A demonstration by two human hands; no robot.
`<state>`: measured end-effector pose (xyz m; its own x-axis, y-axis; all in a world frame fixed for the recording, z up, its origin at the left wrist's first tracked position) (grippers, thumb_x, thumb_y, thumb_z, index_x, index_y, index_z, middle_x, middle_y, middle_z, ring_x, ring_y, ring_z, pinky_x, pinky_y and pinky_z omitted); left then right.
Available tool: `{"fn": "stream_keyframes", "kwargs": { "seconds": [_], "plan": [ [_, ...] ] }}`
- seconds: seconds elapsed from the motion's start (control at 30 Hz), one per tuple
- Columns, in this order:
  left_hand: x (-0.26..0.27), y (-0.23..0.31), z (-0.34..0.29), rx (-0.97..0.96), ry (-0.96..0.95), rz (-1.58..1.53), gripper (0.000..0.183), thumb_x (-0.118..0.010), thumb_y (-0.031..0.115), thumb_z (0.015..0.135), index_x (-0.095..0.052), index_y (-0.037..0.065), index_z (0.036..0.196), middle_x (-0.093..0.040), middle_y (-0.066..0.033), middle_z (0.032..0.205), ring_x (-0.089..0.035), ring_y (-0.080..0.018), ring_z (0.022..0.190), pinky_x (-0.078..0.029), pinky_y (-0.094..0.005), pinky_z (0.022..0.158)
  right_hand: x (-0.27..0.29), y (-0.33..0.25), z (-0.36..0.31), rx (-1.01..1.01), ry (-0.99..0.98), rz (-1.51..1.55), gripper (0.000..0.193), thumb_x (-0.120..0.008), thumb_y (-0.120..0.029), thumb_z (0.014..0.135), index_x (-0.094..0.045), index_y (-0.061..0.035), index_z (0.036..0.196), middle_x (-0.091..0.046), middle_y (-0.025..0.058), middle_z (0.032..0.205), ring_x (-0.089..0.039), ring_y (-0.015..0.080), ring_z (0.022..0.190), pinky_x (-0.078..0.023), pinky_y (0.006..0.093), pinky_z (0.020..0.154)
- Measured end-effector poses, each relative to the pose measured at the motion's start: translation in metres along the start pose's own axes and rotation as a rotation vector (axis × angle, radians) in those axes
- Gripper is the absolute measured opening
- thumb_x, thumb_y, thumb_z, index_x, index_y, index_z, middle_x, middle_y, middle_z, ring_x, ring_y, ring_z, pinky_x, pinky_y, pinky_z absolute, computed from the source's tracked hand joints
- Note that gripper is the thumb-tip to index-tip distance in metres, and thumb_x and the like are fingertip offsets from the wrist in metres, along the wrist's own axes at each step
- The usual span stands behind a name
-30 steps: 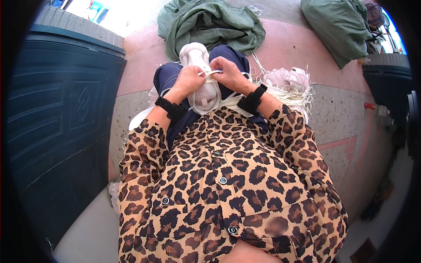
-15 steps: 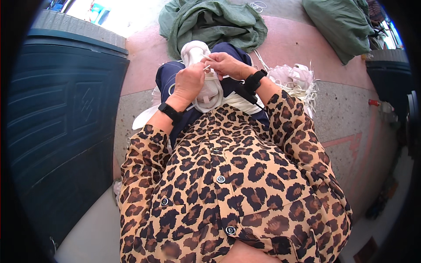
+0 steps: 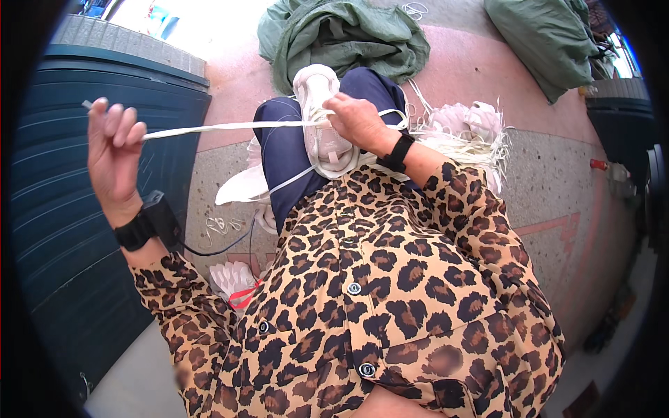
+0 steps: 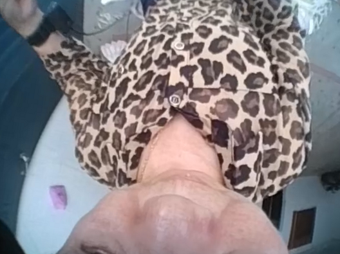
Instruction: The recorder is lacing white sneakers while sitting on the floor.
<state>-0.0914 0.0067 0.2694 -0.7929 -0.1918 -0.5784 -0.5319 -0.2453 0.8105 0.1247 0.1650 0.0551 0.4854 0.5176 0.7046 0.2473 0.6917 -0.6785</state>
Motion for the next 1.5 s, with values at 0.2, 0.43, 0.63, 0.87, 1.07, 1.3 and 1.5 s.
{"fn": "stream_keyframes", "kwargs": {
  "seconds": [0.2,0.43,0.63,0.87,1.07,1.3,1.5],
  "plan": [
    [0.044,-0.045,-0.025,0.093,0.388,1.023,0.02,-0.051,0.015,0.089,-0.06,0.001,0.1,-0.044,0.003,0.066,-0.039,-0.006,0.062,-0.034,-0.0198,0.057,0.012,0.04,-0.026,-0.598,-0.304,0.595,0.031,-0.055,-0.028,0.084,-0.063,0.0016,0.083,-0.047,-0.0019,0.056,-0.045,0.0082,0.054,-0.036,0.0243,0.049],
    [0.053,-0.238,-0.038,0.245,0.145,1.318,0.015,-0.055,0.015,0.082,-0.064,0.002,0.083,-0.061,-0.0089,0.069,-0.055,-0.0191,0.062,-0.043,-0.0282,0.059,0.001,0.046,-0.039,-0.485,-0.445,0.157,0.038,-0.044,-0.03,0.086,-0.061,0.0037,0.087,-0.061,0.0226,0.079,-0.059,0.0351,0.081,-0.043,0.04,0.074],
    [0.05,-0.264,-0.022,0.098,0.169,1.712,0.014,-0.055,0.017,0.078,-0.064,0.006,0.076,-0.062,-0.0137,0.076,-0.054,-0.0333,0.081,-0.044,-0.042,0.071,0.005,0.042,-0.045,-0.394,-0.309,0.152,0.028,-0.045,-0.022,0.084,-0.061,0.0012,0.088,-0.061,0.0217,0.084,-0.058,0.0365,0.082,-0.044,0.0408,0.075],
    [0.038,-0.259,-0.014,0.036,0.144,1.719,0.012,-0.058,0.014,0.076,-0.062,0.003,0.071,-0.061,-0.014,0.073,-0.052,-0.0339,0.074,-0.043,-0.0416,0.069,0.003,0.052,-0.043,-0.387,-0.24,-0.017,0.027,-0.045,-0.021,0.084,-0.061,-0.0003,0.087,-0.061,0.0218,0.082,-0.058,0.0373,0.08,-0.045,0.0433,0.072],
    [0.02,-0.261,-0.003,0.043,-0.023,1.981,0.013,-0.056,0.017,0.076,-0.062,0.006,0.072,-0.061,-0.0098,0.075,-0.054,-0.0278,0.078,-0.042,-0.0405,0.067,-0.003,0.044,-0.028,-0.365,-0.264,-0.139,0.021,-0.047,-0.014,0.078,-0.062,0.0005,0.081,-0.061,0.0234,0.08,-0.06,0.0372,0.078,-0.046,0.0443,0.069],
    [0.013,-0.258,0.002,-0.058,0.021,1.988,0.015,-0.062,0.022,0.072,-0.061,0.007,0.069,-0.059,-0.0059,0.067,-0.051,-0.0226,0.078,-0.037,-0.0374,0.067,-0.013,0.036,-0.024,-0.208,-0.238,-0.285,0.015,-0.05,-0.012,0.075,-0.061,-0.0018,0.077,-0.062,0.0186,0.074,-0.062,0.0334,0.071,-0.048,0.0407,0.063],
    [-0.007,-0.26,-0.023,-0.159,0.108,2.117,0.021,-0.064,0.027,0.071,-0.06,0.007,0.074,-0.059,-0.0039,0.071,-0.049,-0.0201,0.082,-0.034,-0.0367,0.065,-0.004,0.016,-0.026,-0.066,-0.225,-0.394,0.013,-0.054,-0.013,0.071,-0.064,-0.0053,0.076,-0.061,0.0114,0.077,-0.06,0.0263,0.079,-0.046,0.0402,0.066]
  ]
}}
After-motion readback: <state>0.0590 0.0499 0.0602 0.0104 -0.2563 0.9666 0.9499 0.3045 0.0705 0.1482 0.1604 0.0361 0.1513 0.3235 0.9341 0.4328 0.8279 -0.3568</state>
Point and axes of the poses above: each hand's wrist, its own z-axis towards the middle knuckle, its own x-axis out of the back of the hand, y = z × x, the point moved 6 cm from there along z, towards the middle knuckle
